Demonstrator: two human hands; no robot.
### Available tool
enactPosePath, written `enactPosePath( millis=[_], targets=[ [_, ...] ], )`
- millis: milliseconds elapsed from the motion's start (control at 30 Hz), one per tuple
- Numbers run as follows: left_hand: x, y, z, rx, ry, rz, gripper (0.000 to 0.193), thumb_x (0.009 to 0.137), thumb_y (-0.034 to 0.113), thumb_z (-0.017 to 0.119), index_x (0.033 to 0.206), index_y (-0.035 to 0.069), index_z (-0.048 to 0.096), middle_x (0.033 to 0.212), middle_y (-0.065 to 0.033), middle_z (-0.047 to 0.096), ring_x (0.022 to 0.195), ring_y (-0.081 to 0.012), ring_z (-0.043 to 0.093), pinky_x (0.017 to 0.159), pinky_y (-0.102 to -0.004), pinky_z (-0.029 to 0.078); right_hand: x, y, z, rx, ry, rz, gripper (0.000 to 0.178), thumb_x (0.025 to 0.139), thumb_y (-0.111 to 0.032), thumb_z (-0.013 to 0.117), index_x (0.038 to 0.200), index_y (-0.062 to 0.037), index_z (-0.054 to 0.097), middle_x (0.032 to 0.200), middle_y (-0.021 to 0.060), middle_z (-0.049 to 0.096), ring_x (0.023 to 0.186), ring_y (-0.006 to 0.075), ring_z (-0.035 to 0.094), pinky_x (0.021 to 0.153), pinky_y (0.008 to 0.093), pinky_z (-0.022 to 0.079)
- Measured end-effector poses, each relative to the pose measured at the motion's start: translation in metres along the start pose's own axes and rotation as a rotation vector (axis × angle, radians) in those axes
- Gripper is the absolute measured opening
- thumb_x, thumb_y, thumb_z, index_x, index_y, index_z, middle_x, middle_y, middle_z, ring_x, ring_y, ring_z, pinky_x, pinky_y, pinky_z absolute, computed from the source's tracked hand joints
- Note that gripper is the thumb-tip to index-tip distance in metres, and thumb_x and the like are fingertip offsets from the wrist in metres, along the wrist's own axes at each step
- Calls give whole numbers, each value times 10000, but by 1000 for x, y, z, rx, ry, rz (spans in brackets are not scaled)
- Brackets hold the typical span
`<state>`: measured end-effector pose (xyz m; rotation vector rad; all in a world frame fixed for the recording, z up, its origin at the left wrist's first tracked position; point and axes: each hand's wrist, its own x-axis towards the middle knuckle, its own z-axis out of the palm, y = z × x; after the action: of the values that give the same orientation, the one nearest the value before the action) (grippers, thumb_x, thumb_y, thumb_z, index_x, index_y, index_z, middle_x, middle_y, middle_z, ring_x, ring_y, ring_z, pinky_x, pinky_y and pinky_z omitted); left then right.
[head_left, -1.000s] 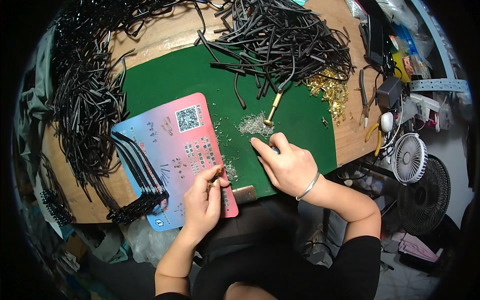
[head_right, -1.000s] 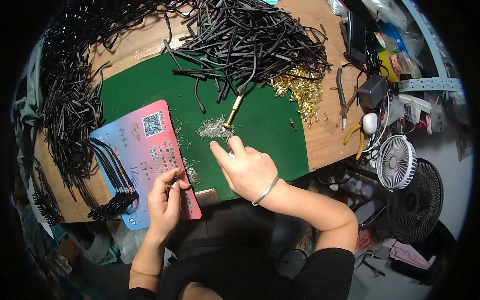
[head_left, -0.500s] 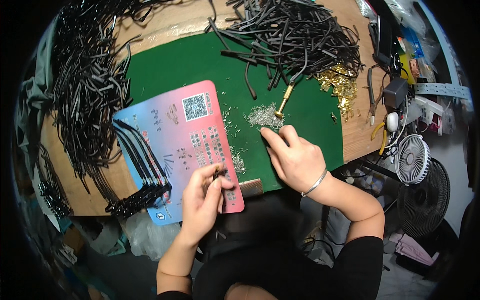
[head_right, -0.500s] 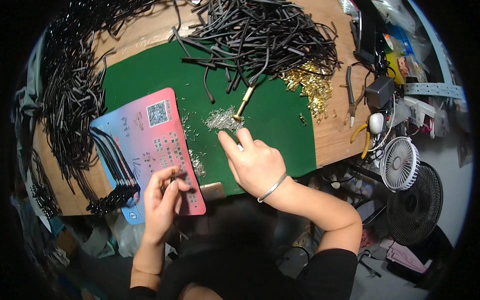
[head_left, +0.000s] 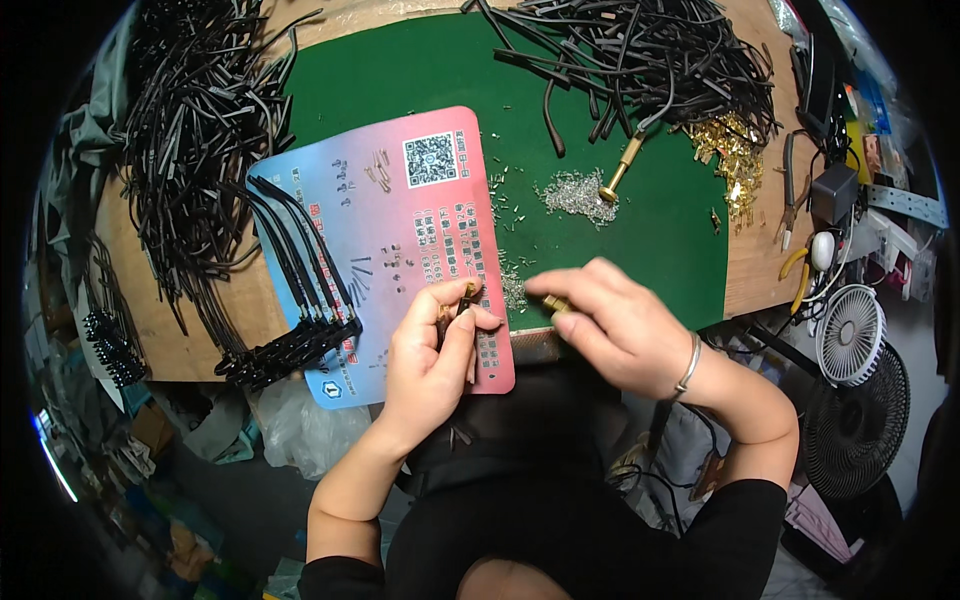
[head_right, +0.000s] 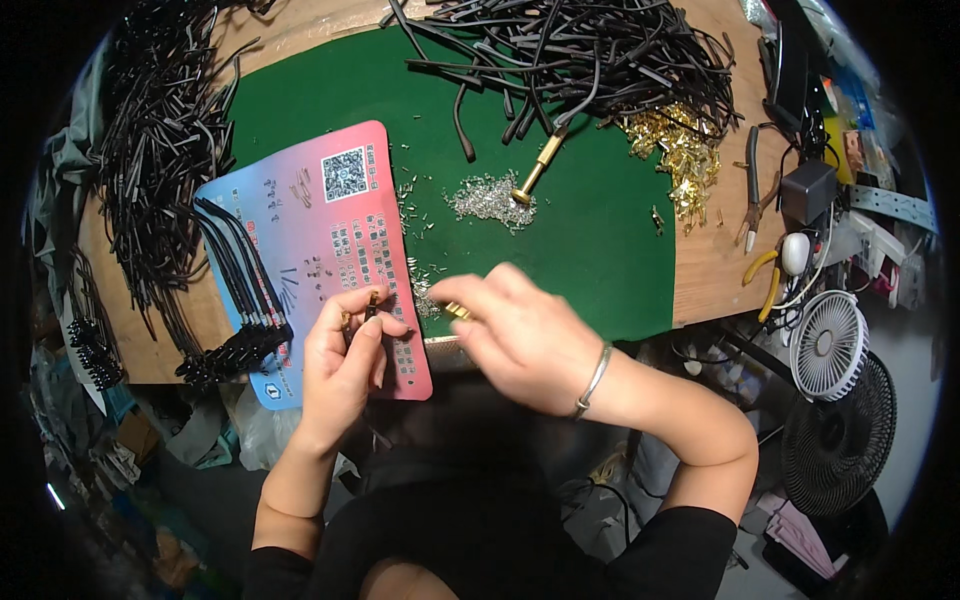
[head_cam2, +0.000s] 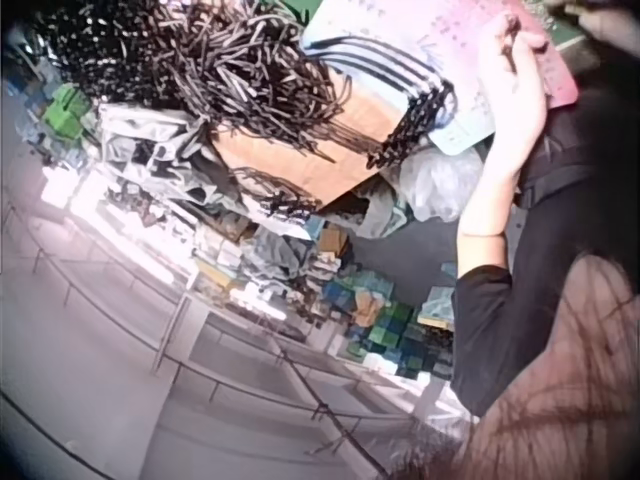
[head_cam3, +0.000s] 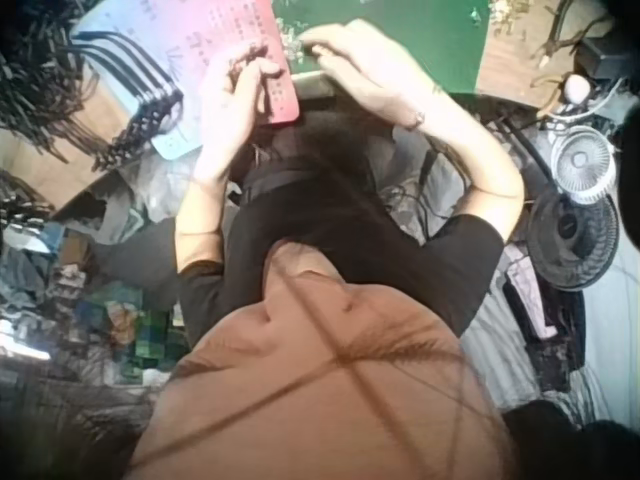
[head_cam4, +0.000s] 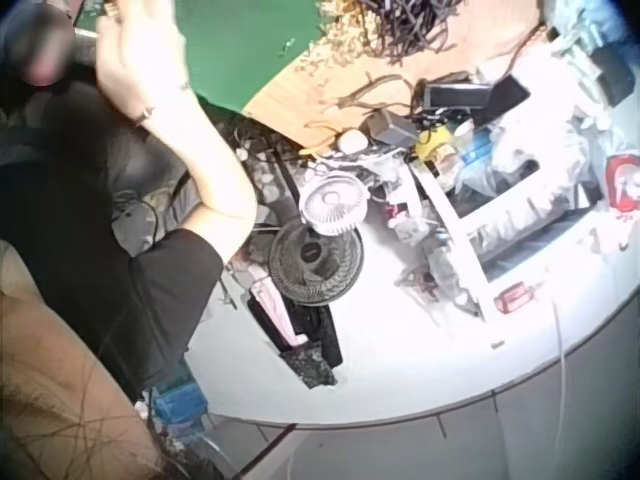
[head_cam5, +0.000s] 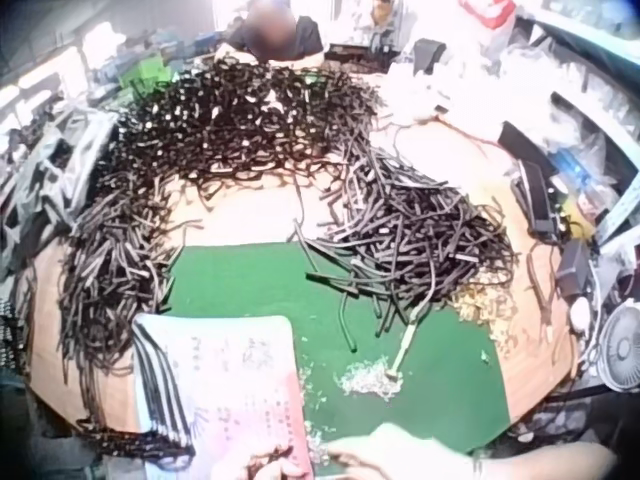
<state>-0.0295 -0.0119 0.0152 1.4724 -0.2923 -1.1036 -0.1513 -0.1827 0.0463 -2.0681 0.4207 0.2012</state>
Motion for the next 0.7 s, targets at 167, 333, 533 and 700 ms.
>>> enactPosePath(
  millis=[167,333,533,700],
  targets=[
    [-2,-14,12,481,143,325,238,896,-20,454,1128,-50,500,947,-109,618,746,-100,569,658,-222,463,15,-15,17,251,-168,74,287,879,-114,479,1158,-66,529,990,114,592,926,255,539,828,337,439],
    [1,-16,17,555,220,441,242,852,-43,477,1088,-41,528,938,-179,634,797,-232,649,700,-313,510,16,-17,15,283,-169,84,279,878,-111,478,1147,-64,535,1008,112,598,943,264,531,838,340,433],
    [-3,-16,21,545,236,367,244,876,-18,474,1111,-58,525,992,-157,625,912,-182,603,812,-291,468,15,-16,17,313,-130,75,276,889,-152,441,1129,-42,521,887,130,602,808,243,573,705,338,482],
    [-2,-14,21,622,237,352,258,871,-19,471,1121,-47,526,1007,-160,626,914,-197,612,813,-302,471,24,-23,9,803,-349,490,351,915,-191,381,1203,1,440,776,73,560,461,93,505,401,241,429]
  ],
)
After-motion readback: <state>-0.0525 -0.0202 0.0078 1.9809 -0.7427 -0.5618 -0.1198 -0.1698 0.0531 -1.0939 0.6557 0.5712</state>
